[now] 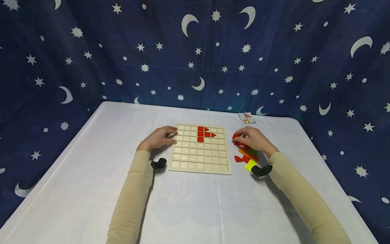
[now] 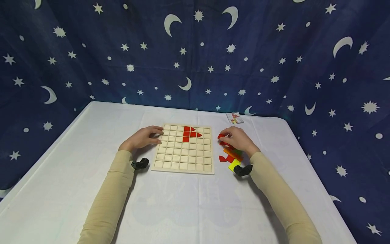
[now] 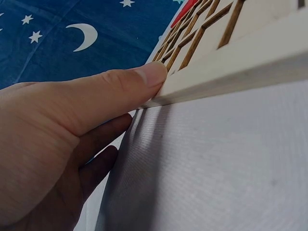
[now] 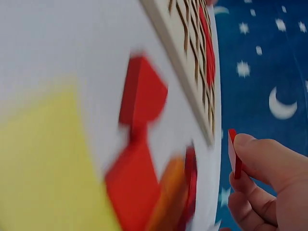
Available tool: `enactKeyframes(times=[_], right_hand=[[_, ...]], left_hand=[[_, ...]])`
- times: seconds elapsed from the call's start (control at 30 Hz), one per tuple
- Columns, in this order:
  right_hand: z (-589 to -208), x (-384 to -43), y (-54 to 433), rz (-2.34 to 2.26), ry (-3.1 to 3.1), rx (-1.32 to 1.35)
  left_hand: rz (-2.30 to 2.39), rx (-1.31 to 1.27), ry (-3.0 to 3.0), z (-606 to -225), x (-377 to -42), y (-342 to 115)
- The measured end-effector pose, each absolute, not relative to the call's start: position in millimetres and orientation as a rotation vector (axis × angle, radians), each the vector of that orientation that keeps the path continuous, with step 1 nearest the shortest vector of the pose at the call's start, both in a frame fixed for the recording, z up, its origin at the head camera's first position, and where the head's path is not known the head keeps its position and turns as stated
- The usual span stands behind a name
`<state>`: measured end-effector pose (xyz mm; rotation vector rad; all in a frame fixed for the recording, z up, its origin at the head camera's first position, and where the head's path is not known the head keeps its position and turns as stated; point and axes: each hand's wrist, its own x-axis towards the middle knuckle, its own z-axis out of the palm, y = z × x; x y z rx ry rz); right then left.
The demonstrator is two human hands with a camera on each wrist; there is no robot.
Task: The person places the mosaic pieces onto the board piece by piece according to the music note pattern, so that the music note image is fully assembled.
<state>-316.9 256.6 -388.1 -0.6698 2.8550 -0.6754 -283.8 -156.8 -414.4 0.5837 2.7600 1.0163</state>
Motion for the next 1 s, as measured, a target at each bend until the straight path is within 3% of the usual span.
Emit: enactKeyframes(times=[0.5, 1.0], right_hand=[[-393, -308, 174, -0.619, 2.721, -0.984], [-396, -312, 156, -0.594, 2.747, -0.966]], left_hand=[[1.009, 0.579, 2.759, -415, -284, -155], [1.003, 0.547, 2.749, -416, -285, -156]])
